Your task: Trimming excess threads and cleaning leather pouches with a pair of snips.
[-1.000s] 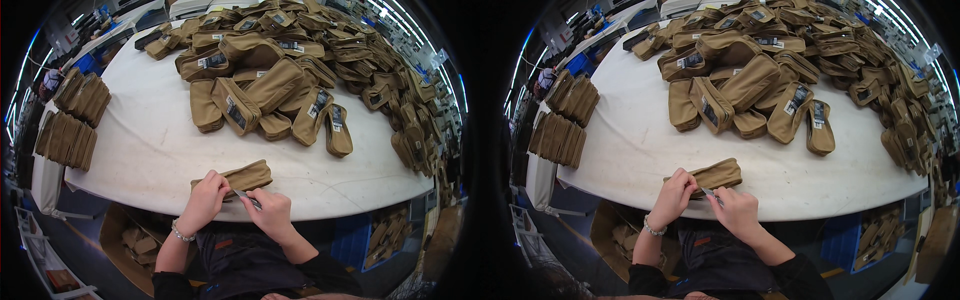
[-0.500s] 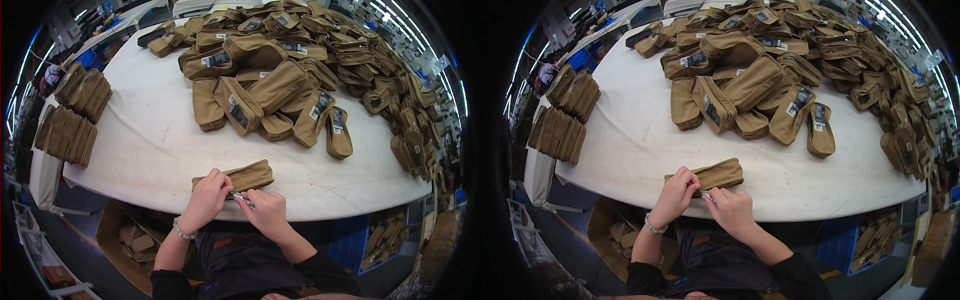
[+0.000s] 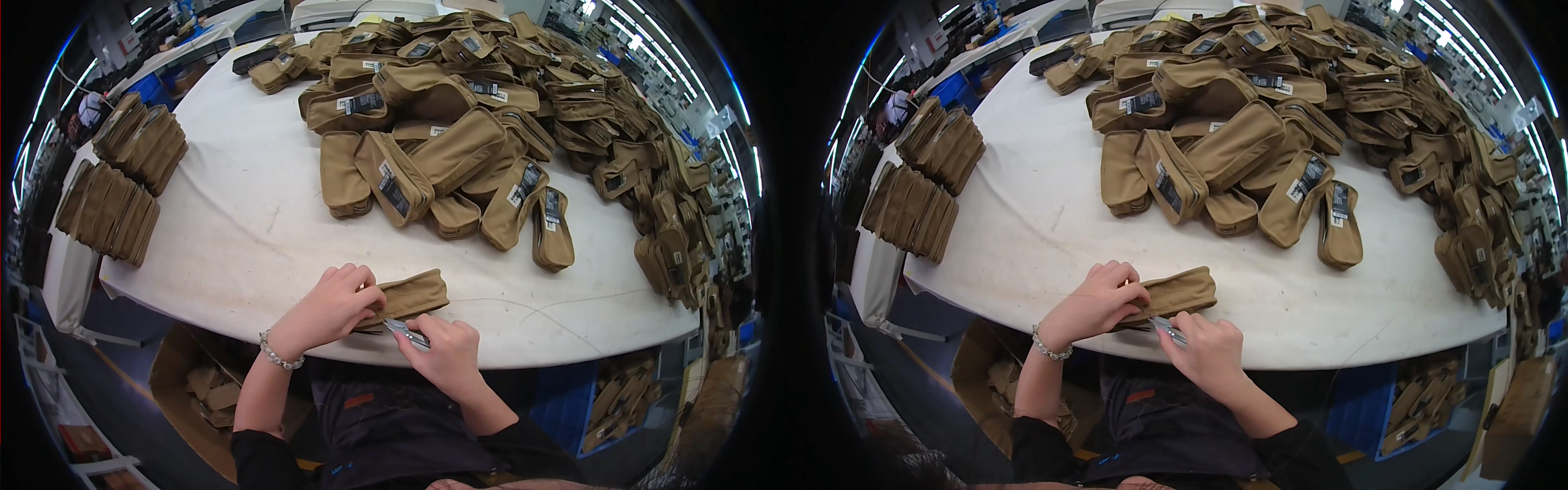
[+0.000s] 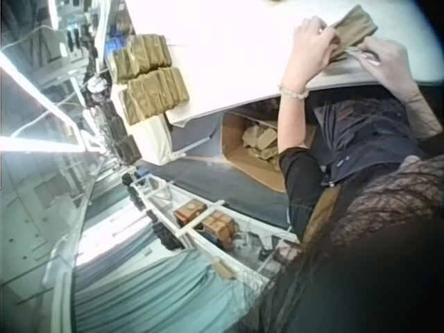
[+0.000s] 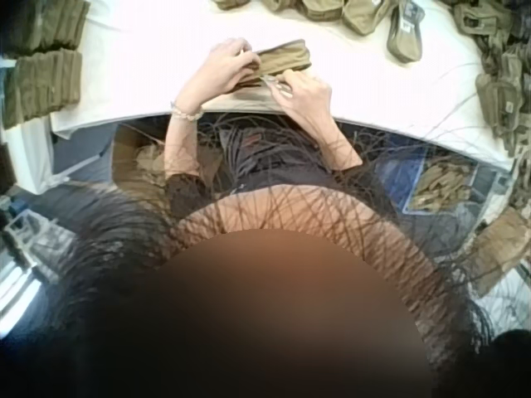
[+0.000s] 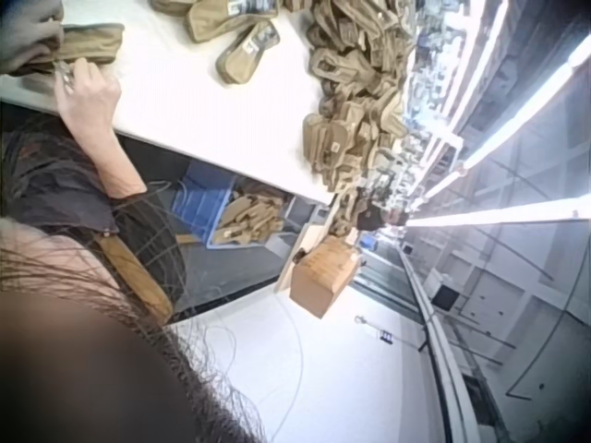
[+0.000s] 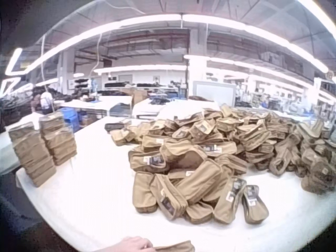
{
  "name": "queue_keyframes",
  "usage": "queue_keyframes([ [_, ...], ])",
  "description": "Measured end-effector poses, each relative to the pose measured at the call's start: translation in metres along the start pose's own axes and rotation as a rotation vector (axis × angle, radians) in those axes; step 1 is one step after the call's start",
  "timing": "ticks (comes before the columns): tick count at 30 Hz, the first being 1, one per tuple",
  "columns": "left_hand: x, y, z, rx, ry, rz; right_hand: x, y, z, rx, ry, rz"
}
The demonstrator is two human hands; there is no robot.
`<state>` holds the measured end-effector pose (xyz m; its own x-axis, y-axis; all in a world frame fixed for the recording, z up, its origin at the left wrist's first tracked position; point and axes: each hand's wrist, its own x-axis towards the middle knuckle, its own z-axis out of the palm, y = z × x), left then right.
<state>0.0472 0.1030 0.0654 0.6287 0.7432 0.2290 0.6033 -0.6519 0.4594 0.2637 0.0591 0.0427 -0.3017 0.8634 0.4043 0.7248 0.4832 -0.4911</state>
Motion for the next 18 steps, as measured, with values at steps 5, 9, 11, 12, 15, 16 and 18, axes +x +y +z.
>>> queue_keyframes([
  [5, 0.002, -0.002, 0.008, 0.132, -0.045, 0.035, 0.003, -0.002, 0.000, -0.009, 0.014, 0.016],
  [9, -0.001, -0.004, 0.012, 0.175, -0.052, 0.041, 0.004, -0.003, 0.001, 0.009, -0.014, 0.015],
  [11, -0.002, -0.004, 0.012, 0.168, -0.043, 0.047, 0.005, -0.003, 0.003, 0.024, -0.018, 0.014],
  [12, -0.002, -0.004, 0.012, 0.145, -0.049, 0.041, 0.006, -0.003, 0.004, 0.023, -0.018, 0.013],
  [15, -0.002, -0.005, 0.013, 0.099, -0.053, 0.036, 0.007, -0.005, 0.004, 0.025, -0.022, 0.019],
  [16, -0.002, -0.005, 0.013, 0.077, -0.052, 0.036, 0.008, -0.007, 0.002, 0.016, -0.034, 0.017],
  [18, -0.002, -0.006, 0.014, 0.064, -0.048, 0.042, 0.010, -0.008, 0.001, 0.004, -0.046, 0.014],
])
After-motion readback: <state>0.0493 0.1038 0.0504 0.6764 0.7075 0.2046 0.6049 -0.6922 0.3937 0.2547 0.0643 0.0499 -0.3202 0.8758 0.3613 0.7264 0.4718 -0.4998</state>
